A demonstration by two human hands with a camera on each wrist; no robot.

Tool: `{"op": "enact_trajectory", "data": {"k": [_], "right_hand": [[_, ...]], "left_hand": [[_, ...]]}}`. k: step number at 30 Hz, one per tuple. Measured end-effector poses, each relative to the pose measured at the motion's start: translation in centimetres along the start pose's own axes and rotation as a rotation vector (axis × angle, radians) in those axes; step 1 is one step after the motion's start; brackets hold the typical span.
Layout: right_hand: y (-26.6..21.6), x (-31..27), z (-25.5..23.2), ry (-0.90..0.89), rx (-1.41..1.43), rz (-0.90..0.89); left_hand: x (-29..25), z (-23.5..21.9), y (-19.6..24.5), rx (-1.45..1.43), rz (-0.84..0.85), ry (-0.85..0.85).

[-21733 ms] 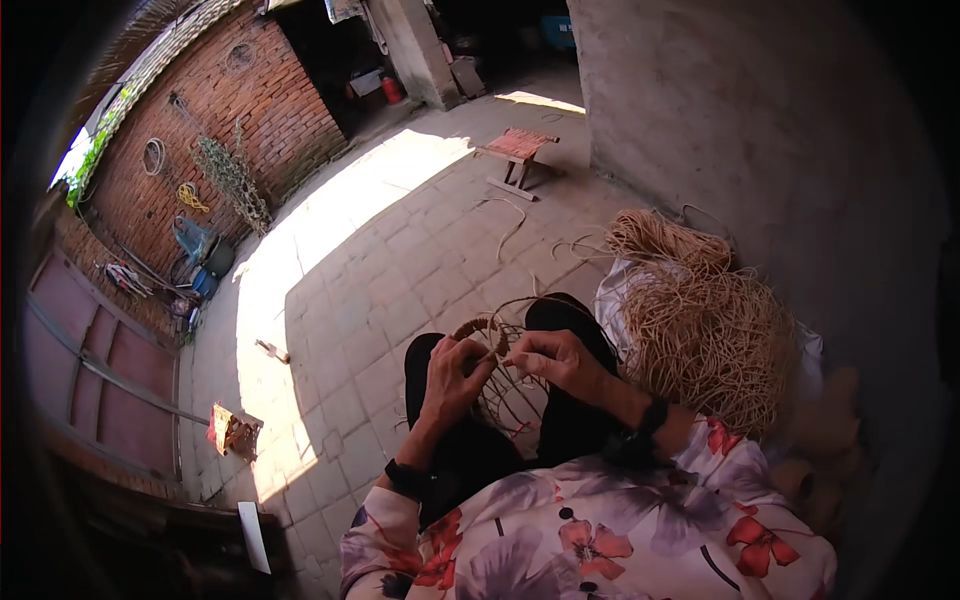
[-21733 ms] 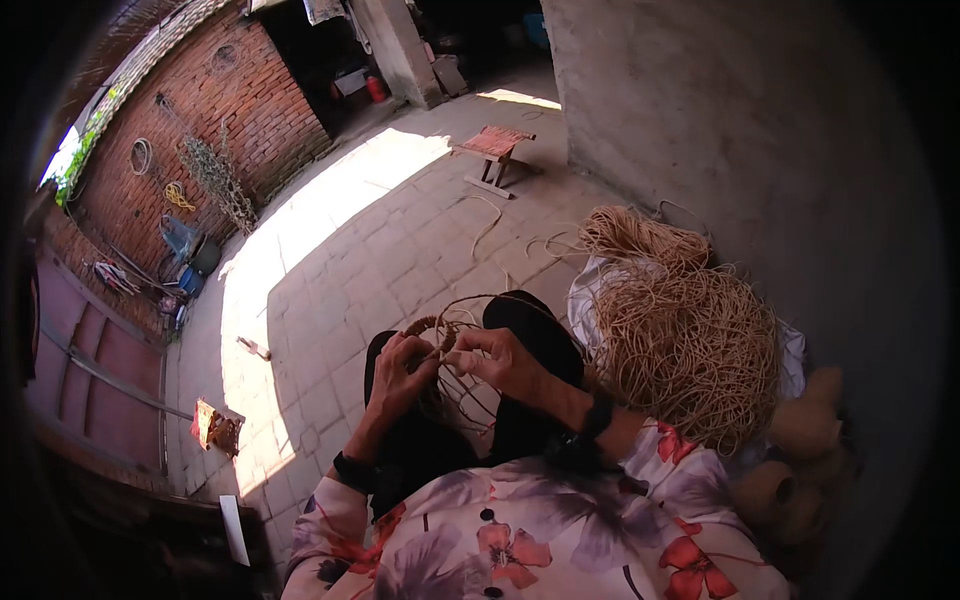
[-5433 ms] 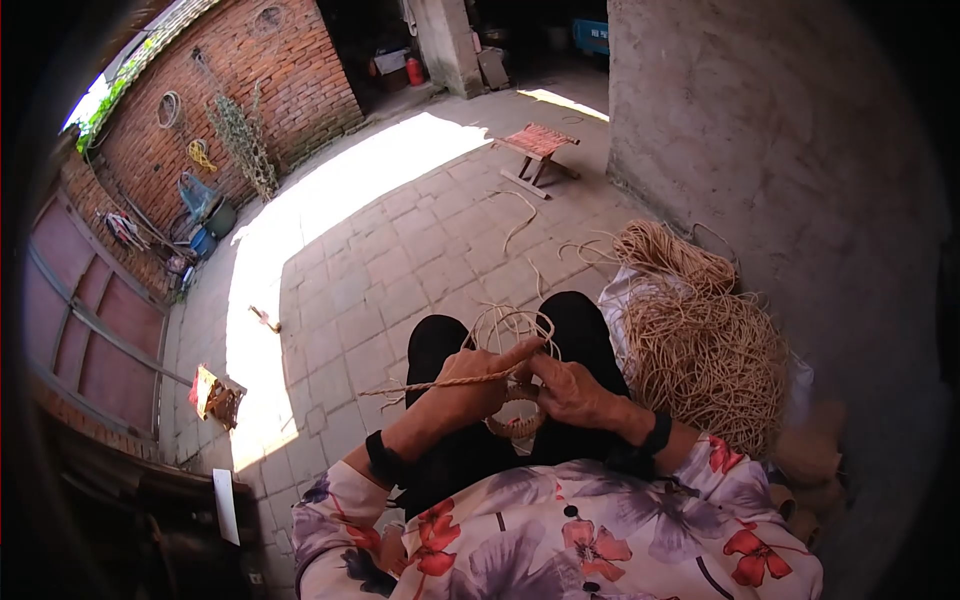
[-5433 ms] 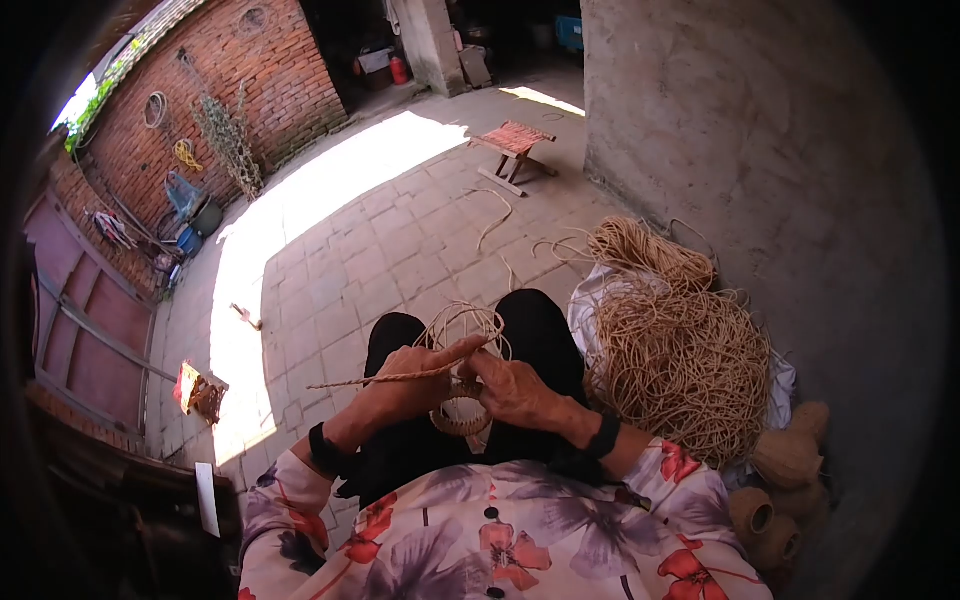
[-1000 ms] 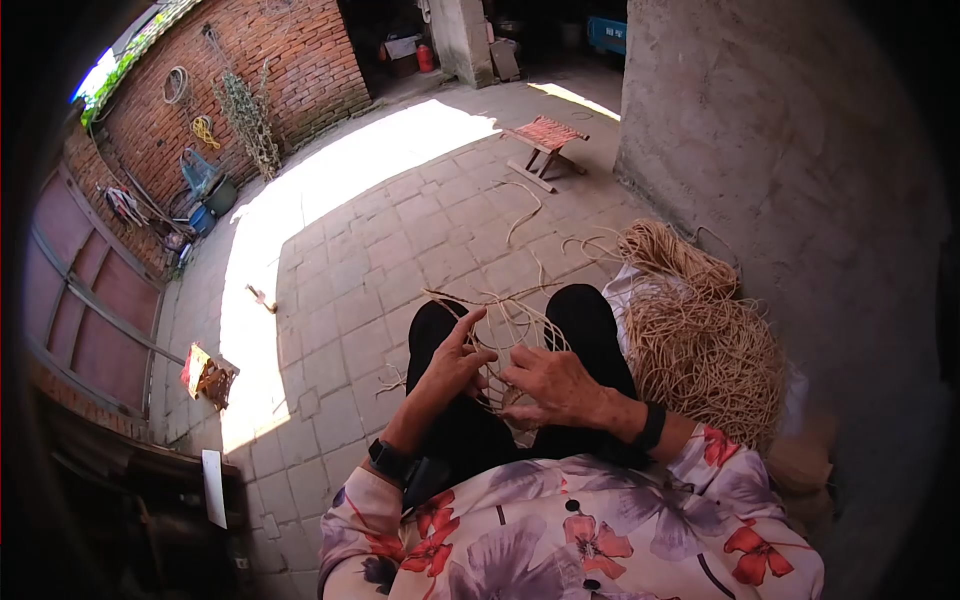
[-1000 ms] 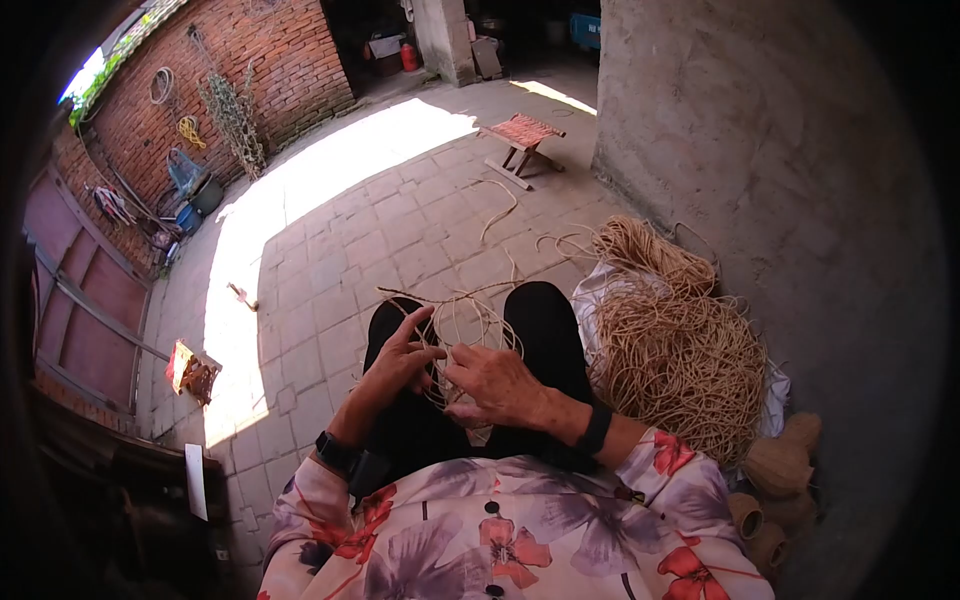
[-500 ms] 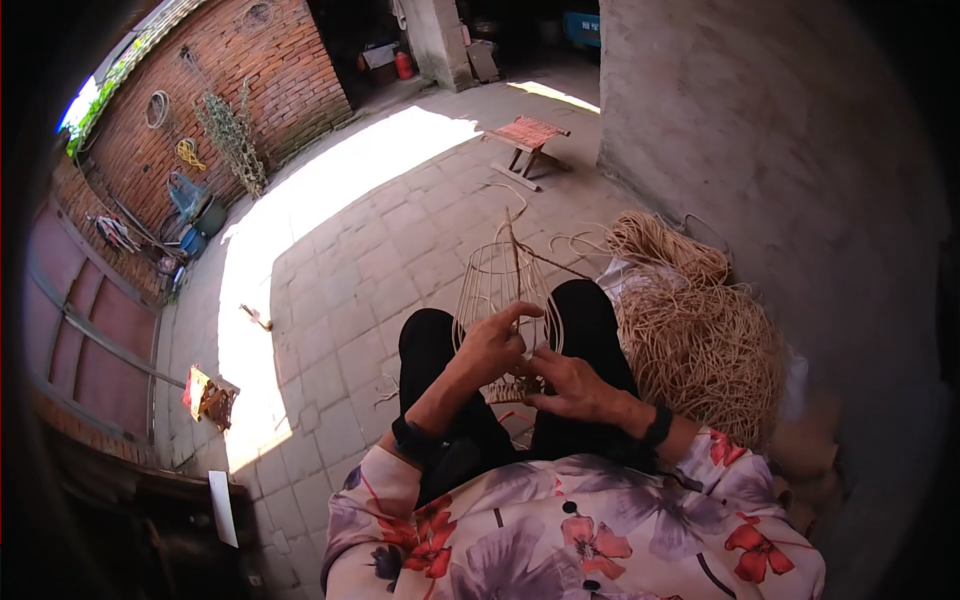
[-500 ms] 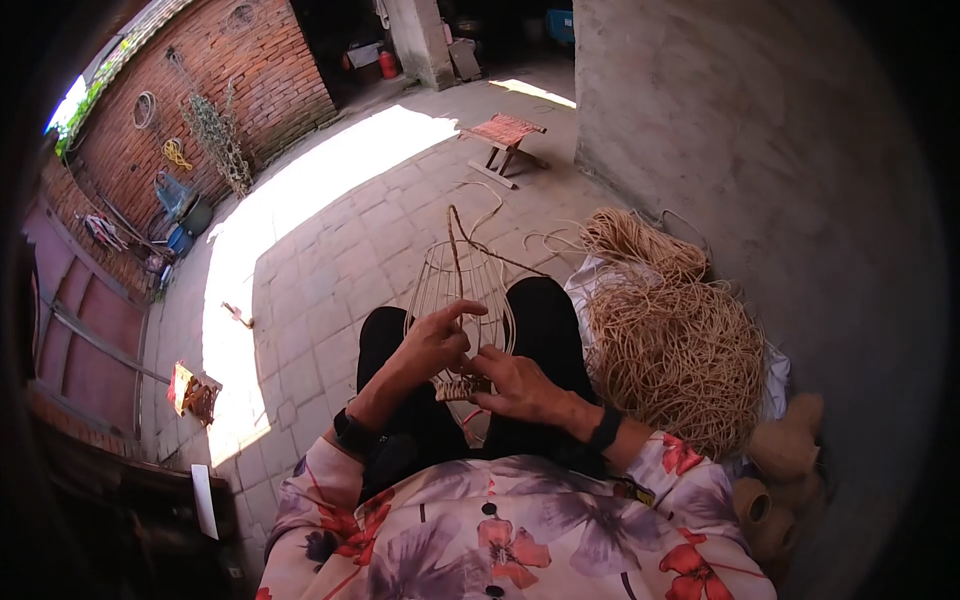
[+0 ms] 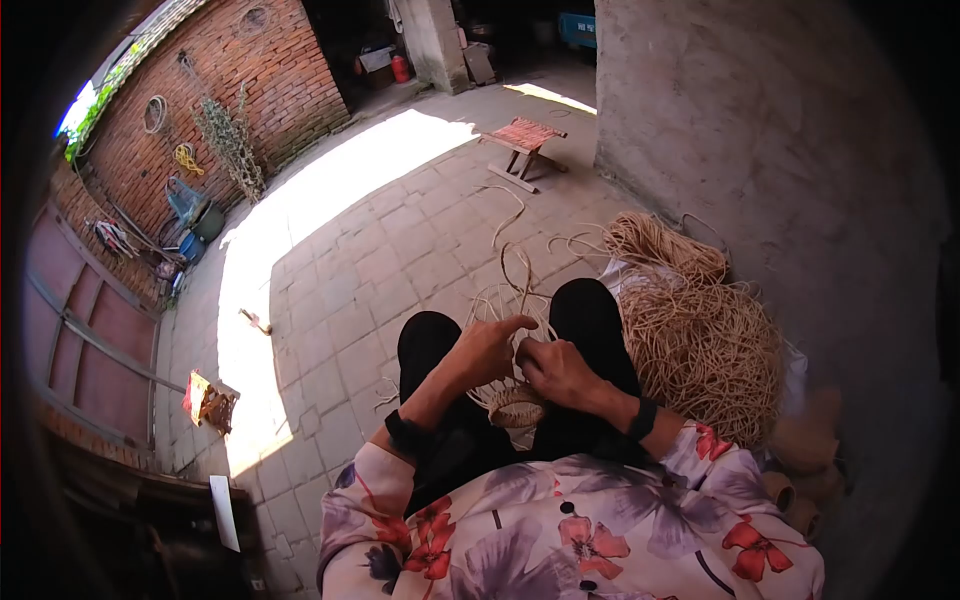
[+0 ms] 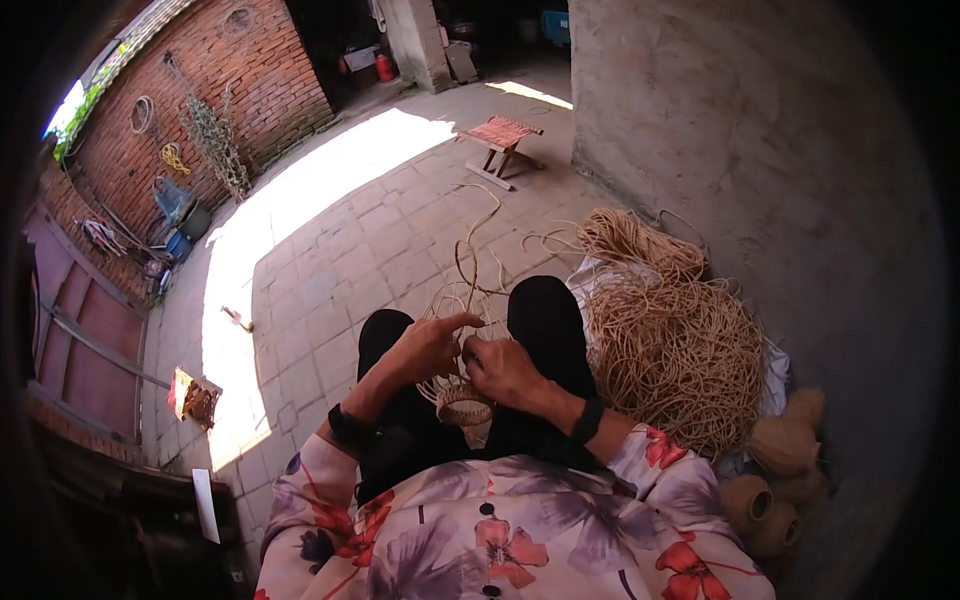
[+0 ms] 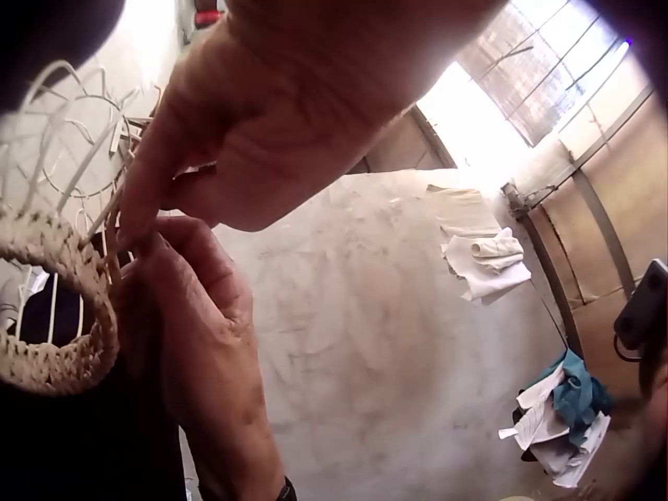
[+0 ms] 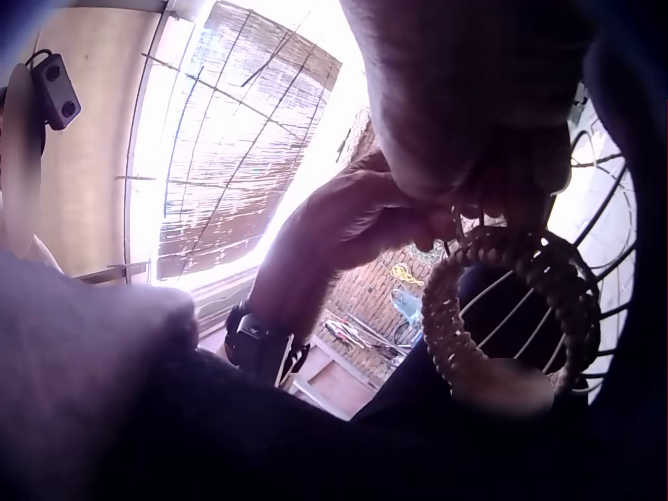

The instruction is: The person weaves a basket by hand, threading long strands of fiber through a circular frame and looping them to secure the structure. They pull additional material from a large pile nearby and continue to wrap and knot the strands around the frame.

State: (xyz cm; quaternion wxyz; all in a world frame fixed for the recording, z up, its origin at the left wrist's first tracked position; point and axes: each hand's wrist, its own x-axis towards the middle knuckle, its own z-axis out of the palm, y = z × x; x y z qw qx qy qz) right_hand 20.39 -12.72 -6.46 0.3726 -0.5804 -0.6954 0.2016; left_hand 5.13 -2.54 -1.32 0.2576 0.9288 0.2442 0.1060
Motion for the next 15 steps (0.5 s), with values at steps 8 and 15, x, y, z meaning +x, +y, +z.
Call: {"op": "enact_trajectory", "data": {"k": [8,15], "right_hand": [[-0.1,0.9,0.3,0.068,0.140,0.124],[0.1,0.8,-1.7,0.086,0.259,0.240]], "left_hand": [[-4.4,-0.1,1.7,-0.232,-0.166,0.119],[-10.7,-1.4,0.2,-1.225,-0.300,0.110]]}}
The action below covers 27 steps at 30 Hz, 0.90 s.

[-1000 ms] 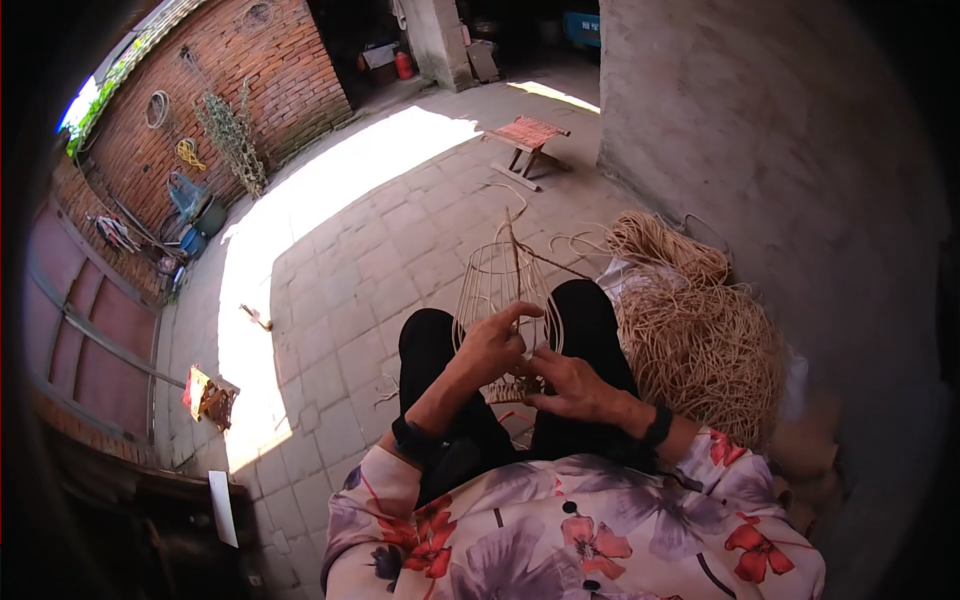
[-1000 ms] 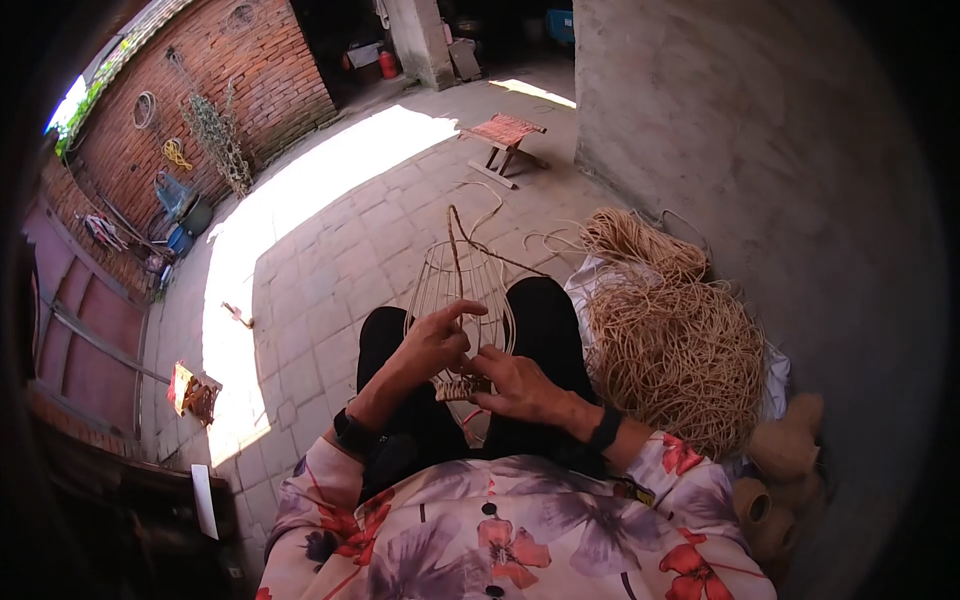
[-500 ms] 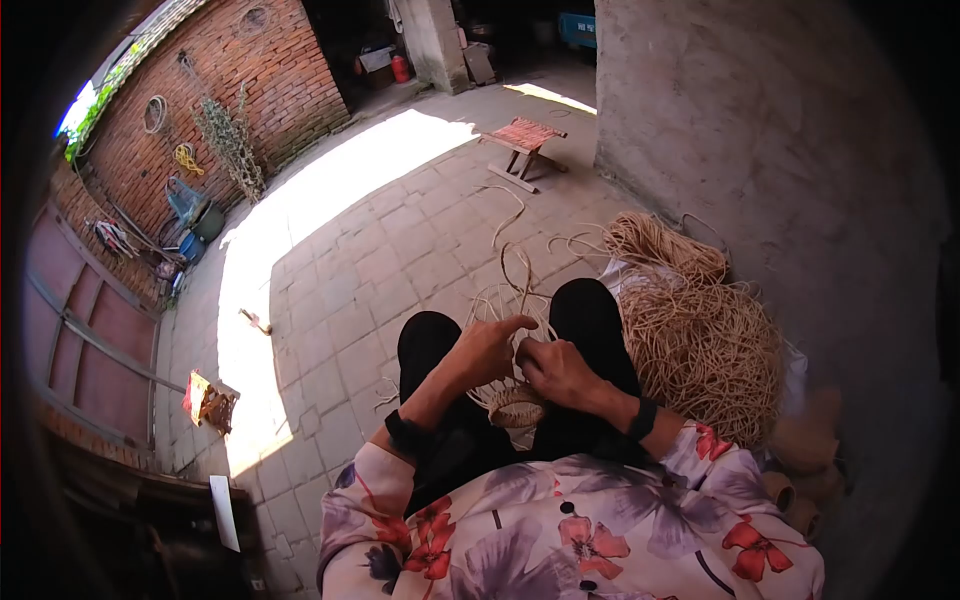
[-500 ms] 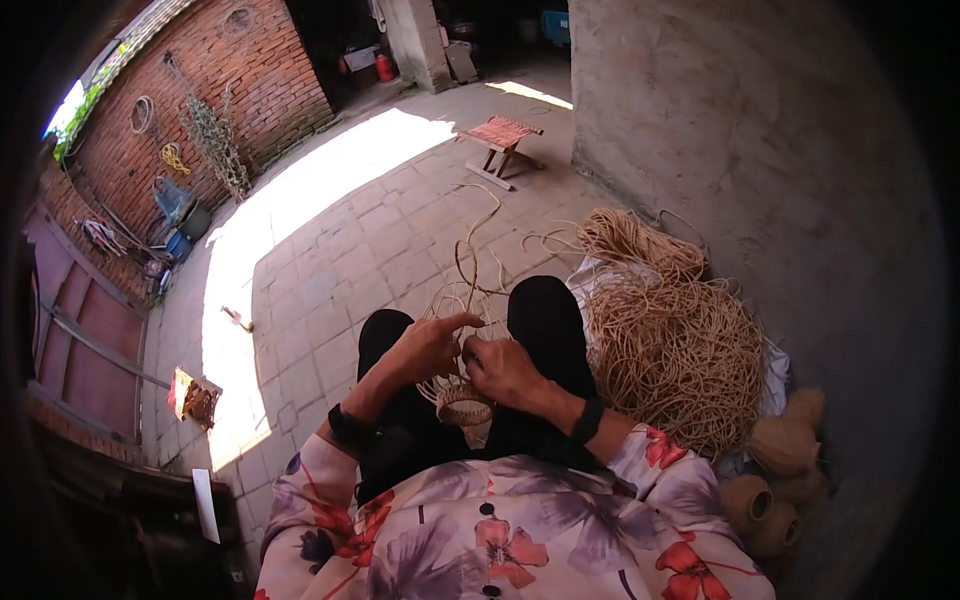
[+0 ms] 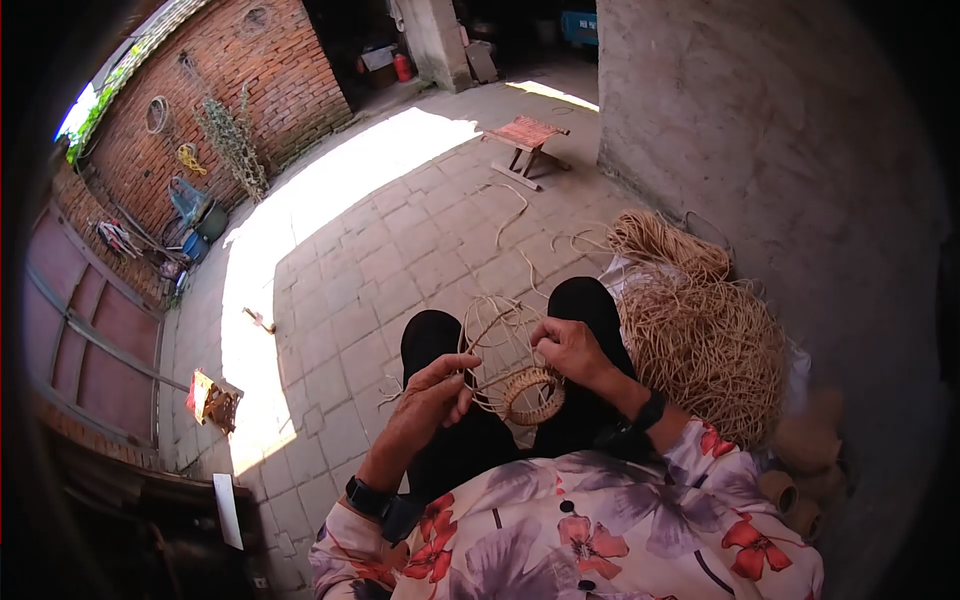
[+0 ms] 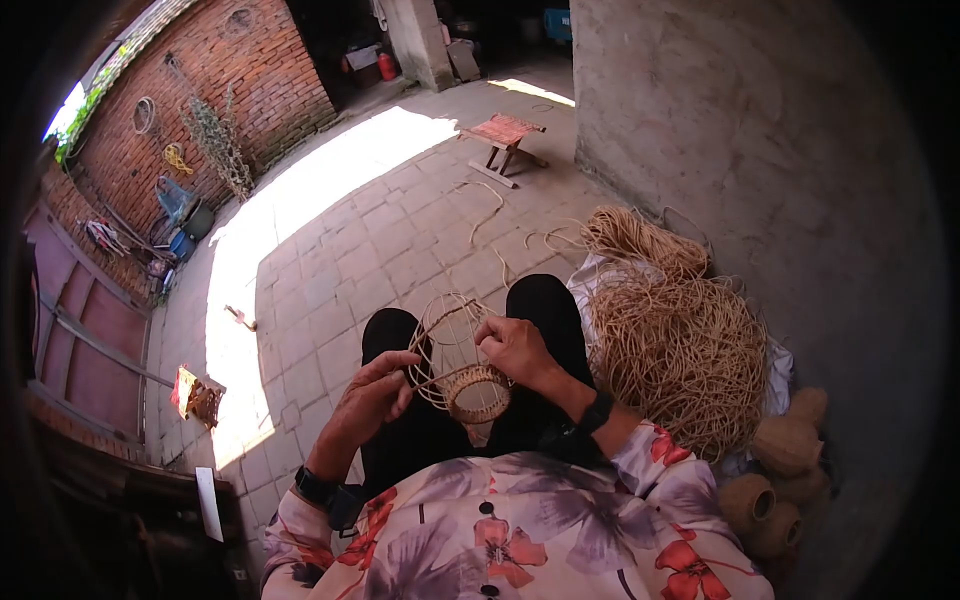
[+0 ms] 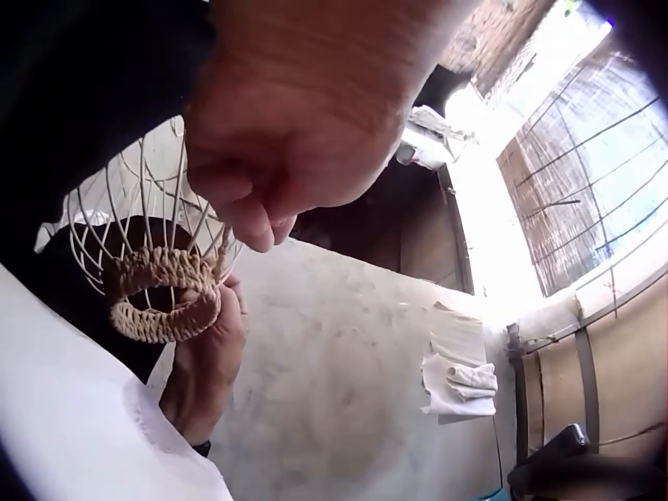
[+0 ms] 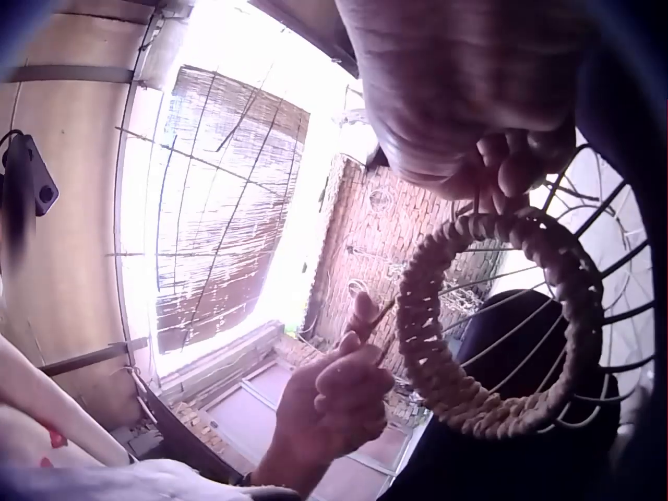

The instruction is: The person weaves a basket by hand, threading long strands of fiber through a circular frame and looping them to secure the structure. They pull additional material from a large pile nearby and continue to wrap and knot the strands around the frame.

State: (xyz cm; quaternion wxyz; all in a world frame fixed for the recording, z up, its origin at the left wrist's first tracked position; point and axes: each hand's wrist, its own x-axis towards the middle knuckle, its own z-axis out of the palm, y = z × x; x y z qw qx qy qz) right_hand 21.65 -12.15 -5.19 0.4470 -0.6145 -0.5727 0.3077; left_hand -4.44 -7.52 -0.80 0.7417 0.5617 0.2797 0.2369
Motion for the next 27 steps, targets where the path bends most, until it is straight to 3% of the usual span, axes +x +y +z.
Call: {"op": "enact_trajectory", "data": {"k": [1,5,8,10,12,14,16,20,23,26,27], "right_hand": [[-0.5,-0.2,-0.2,-0.043,0.103,0.084],[1.2,0.0,0.3,-0.058,0.078,0.026],[-0.4,-0.8,-0.5,-0.115,0.270,0.167],[-1.3,-1.5,-0.6,0.194,-0.182,-0.234],[-2.9,-2.2,-1.0,0.104,-0.201,-0.328],[-3.3,-2.6,-0.7,0.021,-0.219,-0.418],[-3.5,-2.7,0.0,-0.133,-0.285,-0.601],[-3.5,-2.9,0.1,-0.175,-0.333,-0.594],[-3.9,-3.3,-0.1,-0.173,-0.374,-0.599],[-3.9,-3.3,-0.1,-0.192,-0.378,-0.607],[-3.9,-3.2,-0.1,-0.189,-0.378,-0.607]], "left_hand": [[-0.5,-0.5,-0.6,0.003,-0.039,-0.013],[-1.9,-0.1,-1.7,-0.022,-0.119,0.087],[-2.9,-1.7,-3.1,-0.132,-0.122,0.143],[-3.1,-2.7,-3.3,-0.200,-0.095,0.139],[-3.1,-3.6,-3.1,-0.145,-0.063,0.289],[-2.3,-5.6,-2.8,-0.051,-0.051,0.302],[-0.6,-6.5,-1.5,0.031,0.104,0.254],[4.8,-4.2,1.0,-0.064,0.148,0.328],[8.9,-2.9,0.7,-0.128,0.180,0.248],[10.8,-2.4,-0.2,-0.020,0.140,0.200],[10.8,-2.1,0.0,0.281,0.070,0.260]]}}
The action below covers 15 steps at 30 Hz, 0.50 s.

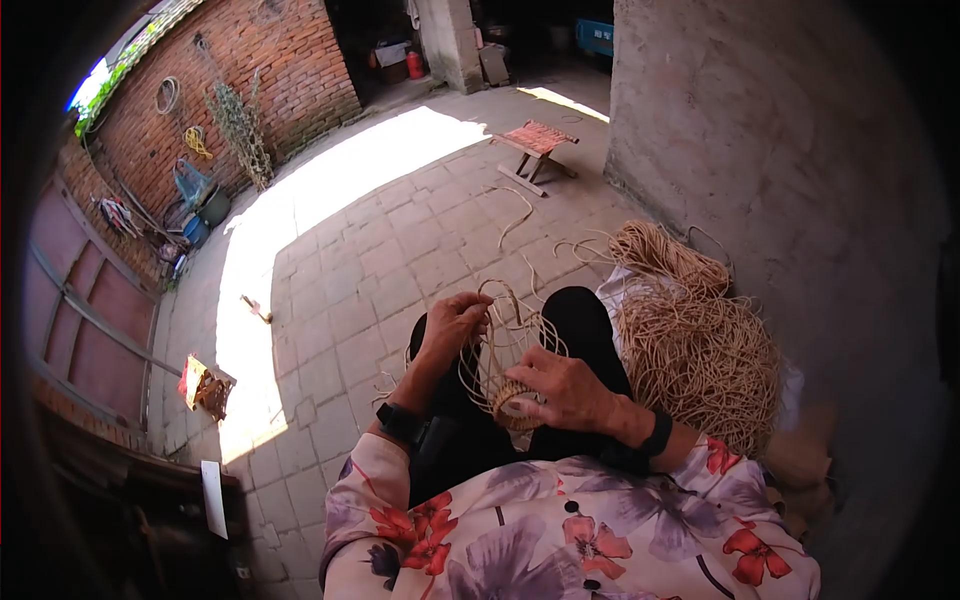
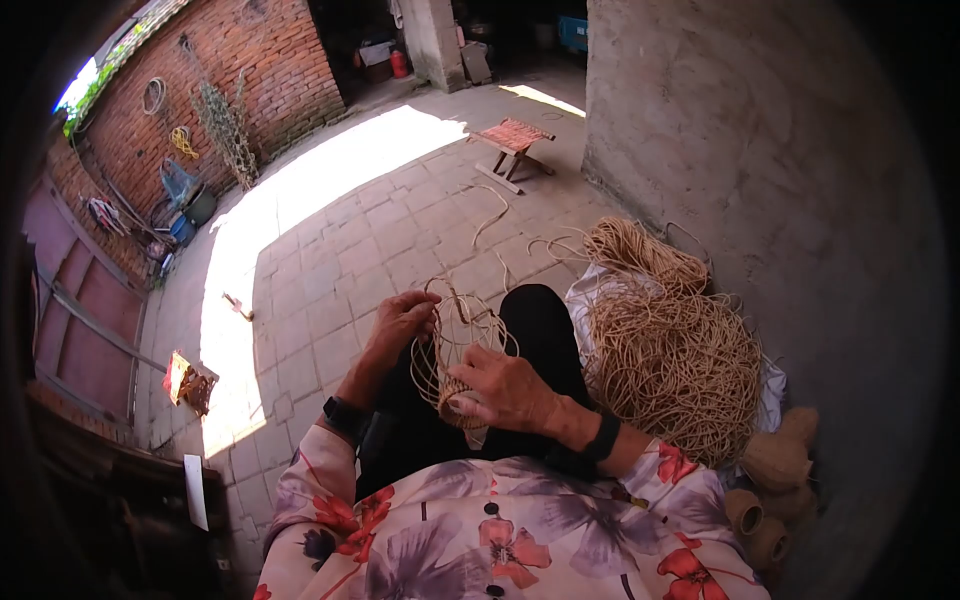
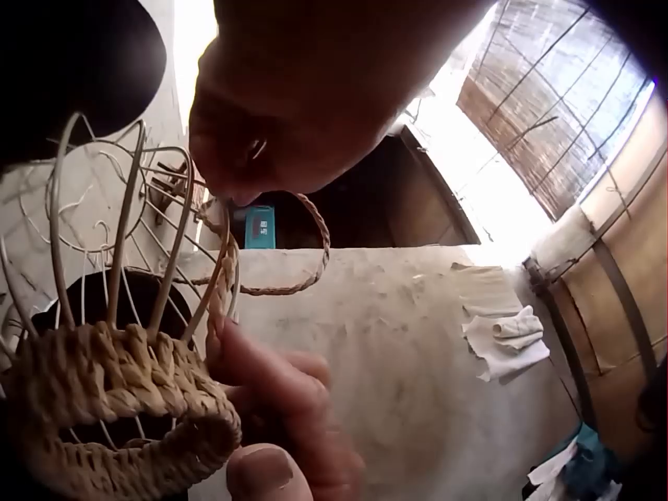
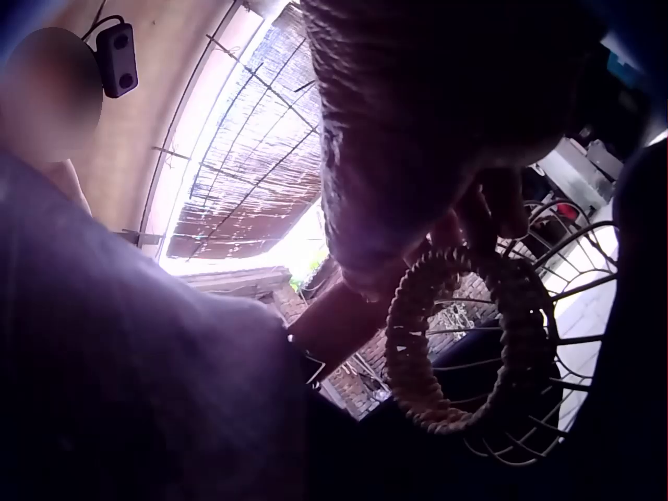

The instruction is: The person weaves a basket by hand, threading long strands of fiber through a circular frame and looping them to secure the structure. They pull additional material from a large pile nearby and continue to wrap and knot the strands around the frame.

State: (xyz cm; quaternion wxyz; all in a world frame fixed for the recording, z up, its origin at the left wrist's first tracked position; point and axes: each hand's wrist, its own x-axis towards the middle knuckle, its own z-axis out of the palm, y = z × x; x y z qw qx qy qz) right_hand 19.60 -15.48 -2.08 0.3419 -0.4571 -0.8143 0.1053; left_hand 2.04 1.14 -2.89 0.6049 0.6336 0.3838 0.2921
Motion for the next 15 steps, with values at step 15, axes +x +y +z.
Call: {"op": "enact_trajectory", "data": {"k": [15], "right_hand": [[0.6,-0.2,0.4,0.046,0.067,-0.001]], "left_hand": [[-1.5,3.5,1.2,0.878,-0.014,0.218]]}}
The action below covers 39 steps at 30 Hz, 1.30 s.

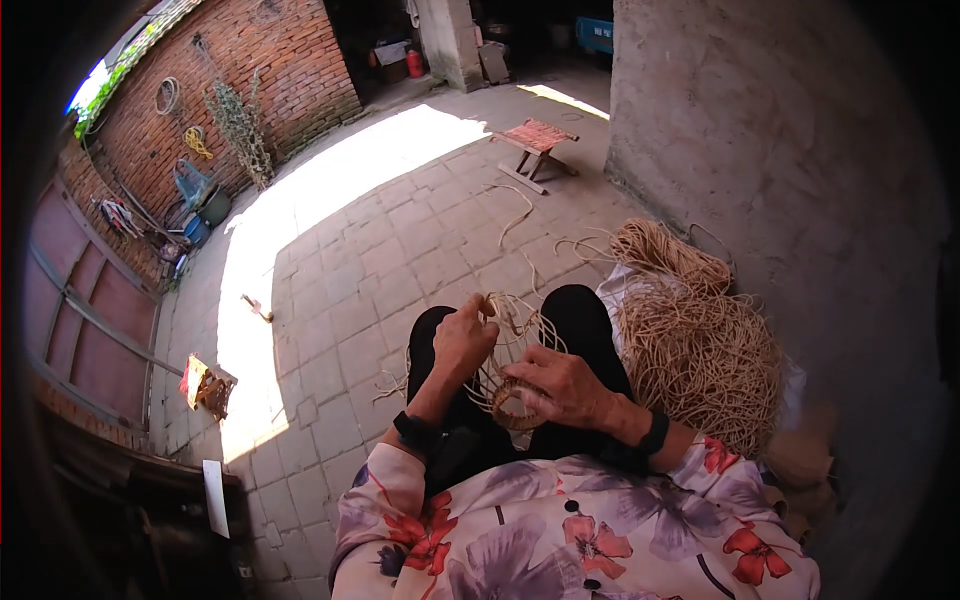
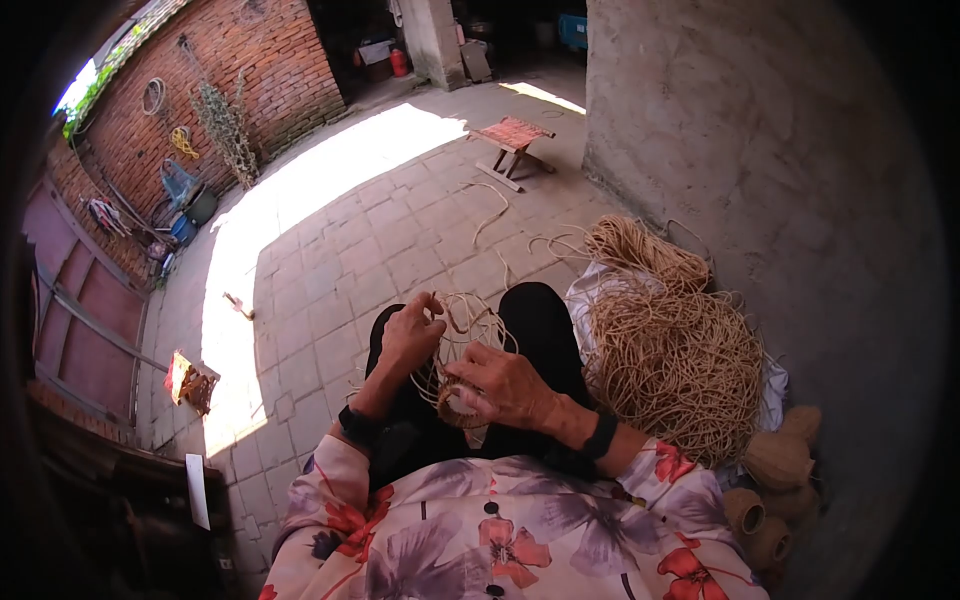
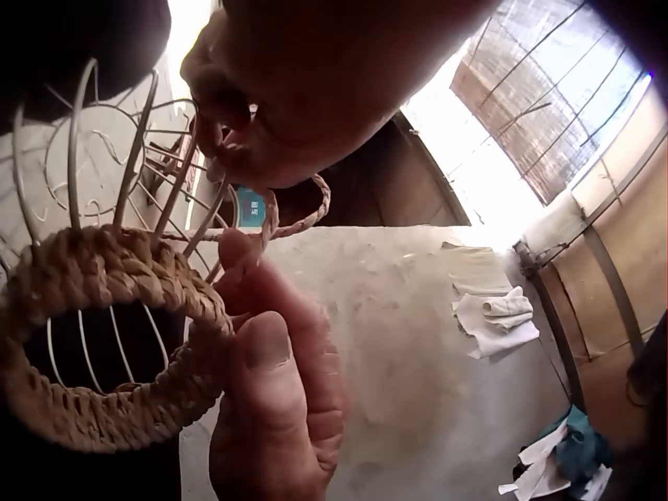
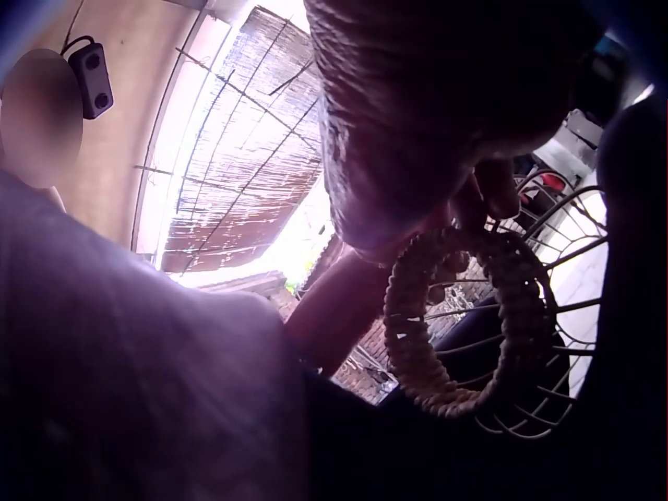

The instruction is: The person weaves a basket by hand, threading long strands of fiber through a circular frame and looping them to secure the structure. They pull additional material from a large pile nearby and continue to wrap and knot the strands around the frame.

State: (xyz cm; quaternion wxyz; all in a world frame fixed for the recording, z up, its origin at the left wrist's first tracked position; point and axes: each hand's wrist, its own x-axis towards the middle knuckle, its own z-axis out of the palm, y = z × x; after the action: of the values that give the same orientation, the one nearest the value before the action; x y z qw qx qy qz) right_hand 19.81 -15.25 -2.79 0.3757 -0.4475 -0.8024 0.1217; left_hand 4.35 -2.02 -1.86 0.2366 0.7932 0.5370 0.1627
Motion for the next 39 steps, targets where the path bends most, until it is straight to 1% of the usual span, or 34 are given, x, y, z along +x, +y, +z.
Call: {"op": "enact_trajectory", "data": {"k": [2,3,5,6,8,9,10,12,13,15,16,18,19,21,25,27,28,30,31,32,34,35,37,39], "right_hand": [[0.2,0.0,0.1,0.017,0.053,0.014],[0.2,0.0,0.2,0.015,0.055,0.013],[0.2,0.1,0.3,0.052,0.106,0.036],[0.3,0.1,0.3,0.052,0.107,0.036],[0.2,0.2,0.4,0.044,0.097,0.036],[0.1,0.3,0.4,0.043,0.098,0.032],[-0.1,0.3,0.3,0.031,0.087,0.036],[-0.1,0.3,0.2,0.017,0.072,0.041],[0.1,0.3,0.3,0.025,0.081,0.032],[0.2,0.3,0.3,0.029,0.092,0.026],[0.1,0.3,0.3,0.044,0.089,0.020],[0.3,0.2,0.3,0.063,0.084,0.018],[0.4,0.2,0.3,0.060,0.087,0.016],[0.4,0.2,0.4,0.057,0.093,0.012],[0.6,0.2,0.5,0.065,0.078,0.015],[0.6,0.0,0.5,0.059,0.074,0.027],[0.6,0.0,0.5,0.050,0.077,0.054],[0.7,0.0,0.4,0.041,0.080,0.081],[0.8,-0.1,0.4,0.042,0.093,0.057],[0.8,-0.1,0.4,0.042,0.106,0.033],[0.7,0.0,0.3,0.040,0.074,0.014],[0.7,0.0,0.3,0.039,0.040,-0.007],[0.6,-0.1,0.6,0.015,0.009,-0.002],[0.3,0.2,0.6,-0.008,-0.018,0.000]], "left_hand": [[-0.3,-0.7,-0.7,-0.179,0.034,-0.019],[-0.5,-0.9,-1.5,-0.178,0.031,-0.019],[-0.5,-0.7,-3.5,-0.563,-0.053,-0.153],[-0.4,0.1,-4.9,-0.563,-0.054,-0.153],[0.0,1.5,-7.3,-0.670,0.032,-0.069],[0.0,1.2,-7.5,-0.595,0.031,-0.051],[0.1,1.2,-7.5,-0.595,0.032,-0.049],[0.4,1.2,-6.6,-0.588,0.126,-0.007],[0.6,1.1,-5.9,-0.591,0.126,-0.007],[0.7,0.4,-4.2,-0.340,0.158,-0.004],[0.9,0.0,-3.6,-0.341,0.156,-0.005],[1.3,-0.4,-2.3,-0.083,0.088,-0.084],[1.3,-0.5,-1.5,-0.082,0.090,-0.087],[1.1,-0.5,-0.1,0.149,0.050,-0.065],[1.2,0.5,-0.5,0.121,0.040,-0.026],[0.7,-0.2,-1.2,-0.077,0.077,-0.072],[0.4,-0.3,-1.9,-0.076,0.075,-0.073],[-0.4,-0.3,-3.6,-0.772,-0.083,-0.229],[-1.7,-1.5,-4.0,-0.982,-0.070,-0.288],[-2.8,-2.0,-4.5,-0.981,-0.070,-0.290],[-5.2,-2.6,-6.0,-1.593,-0.104,-0.453],[-6.5,-2.9,-7.2,-1.594,-0.104,-0.452],[-9.1,-3.0,-9.2,-1.427,-0.081,-0.687],[-11.0,-2.7,-9.8,-1.437,-0.110,-0.701]]}}
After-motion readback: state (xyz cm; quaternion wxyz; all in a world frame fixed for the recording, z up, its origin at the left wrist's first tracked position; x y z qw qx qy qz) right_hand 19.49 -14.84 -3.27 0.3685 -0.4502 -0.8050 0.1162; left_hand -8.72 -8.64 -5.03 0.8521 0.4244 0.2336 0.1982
